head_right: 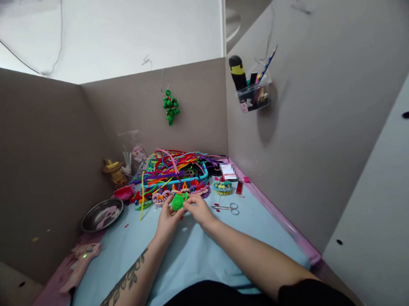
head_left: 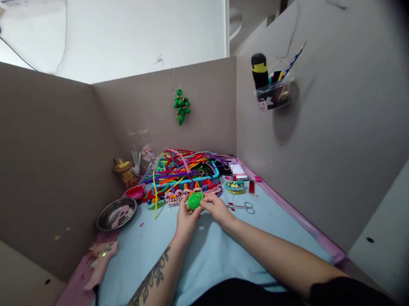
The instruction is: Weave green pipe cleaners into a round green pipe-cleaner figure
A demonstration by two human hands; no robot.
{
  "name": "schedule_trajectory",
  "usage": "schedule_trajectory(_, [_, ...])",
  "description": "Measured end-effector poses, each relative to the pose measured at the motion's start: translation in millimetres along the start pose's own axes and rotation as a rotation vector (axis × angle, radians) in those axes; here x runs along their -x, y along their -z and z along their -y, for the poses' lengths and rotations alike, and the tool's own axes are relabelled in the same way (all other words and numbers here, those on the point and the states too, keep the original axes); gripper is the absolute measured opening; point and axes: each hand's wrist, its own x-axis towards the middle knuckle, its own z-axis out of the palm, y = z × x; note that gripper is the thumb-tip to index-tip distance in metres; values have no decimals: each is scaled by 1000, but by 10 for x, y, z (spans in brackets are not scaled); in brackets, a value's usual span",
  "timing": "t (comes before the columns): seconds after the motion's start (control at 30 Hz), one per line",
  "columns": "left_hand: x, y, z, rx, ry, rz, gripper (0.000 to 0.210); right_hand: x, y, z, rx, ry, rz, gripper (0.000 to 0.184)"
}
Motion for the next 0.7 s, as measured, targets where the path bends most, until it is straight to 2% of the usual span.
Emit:
schedule_trajectory(0.27, [32, -17, -66, 55, 78, -14, 76, 8, 11, -5, 52, 24, -31, 16])
schedule_trajectory(0.43, [28, 2, -79, 141, 127, -8, 70, -35, 41, -26, 81, 57, 23, 17])
schedule_trajectory(0.6, [16, 36, -150, 188, 186, -23, 69, -228, 261, -72, 62, 100, -17, 22])
schedule_trajectory(0.7, [22, 50, -193, 204, 195, 9, 66, -315, 382, -108, 103, 101, -22, 19])
